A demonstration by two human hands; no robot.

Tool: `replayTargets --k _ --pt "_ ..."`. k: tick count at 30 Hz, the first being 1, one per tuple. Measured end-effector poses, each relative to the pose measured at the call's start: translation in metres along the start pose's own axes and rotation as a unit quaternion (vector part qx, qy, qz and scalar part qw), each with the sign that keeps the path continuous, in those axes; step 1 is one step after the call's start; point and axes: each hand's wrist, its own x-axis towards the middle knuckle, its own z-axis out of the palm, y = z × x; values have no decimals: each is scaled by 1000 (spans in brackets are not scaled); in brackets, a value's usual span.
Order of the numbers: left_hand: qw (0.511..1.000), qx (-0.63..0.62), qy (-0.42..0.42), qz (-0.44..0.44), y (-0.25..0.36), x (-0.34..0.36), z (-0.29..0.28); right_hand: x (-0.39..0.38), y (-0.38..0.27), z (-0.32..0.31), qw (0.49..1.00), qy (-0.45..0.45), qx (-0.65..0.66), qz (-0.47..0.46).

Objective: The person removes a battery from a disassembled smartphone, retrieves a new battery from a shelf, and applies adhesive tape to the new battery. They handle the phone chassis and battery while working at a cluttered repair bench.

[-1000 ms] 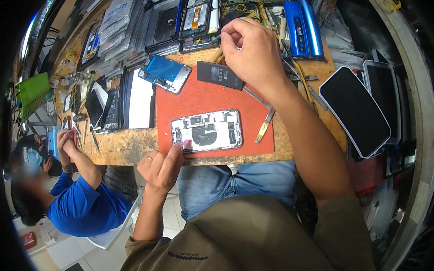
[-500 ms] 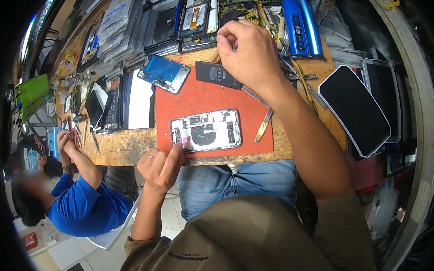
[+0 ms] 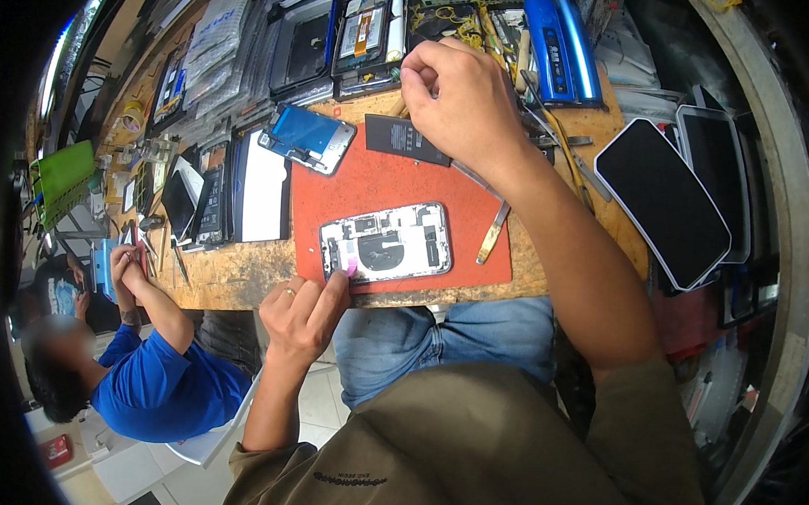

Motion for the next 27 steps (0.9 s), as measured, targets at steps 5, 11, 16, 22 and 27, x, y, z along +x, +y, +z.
replayTargets --k 5,11,16,22,27 --pt "1000 0 -16 -18 2 1 -3 -1 -5 1 1000 -4 27 -10" --pt "999 -12 -25 -46 3 2 -3 -9 -26 2 989 -101 93 -56" --pt "990 -79 -59 -103 0 5 -6 -35 -53 16 933 -312 173 -56" --pt "974 -150 -102 -137 -7 13 -12 -51 -59 22 912 -392 54 -103" --pt "968 -172 -101 -151 -9 15 -15 -54 -63 26 913 -400 24 -79"
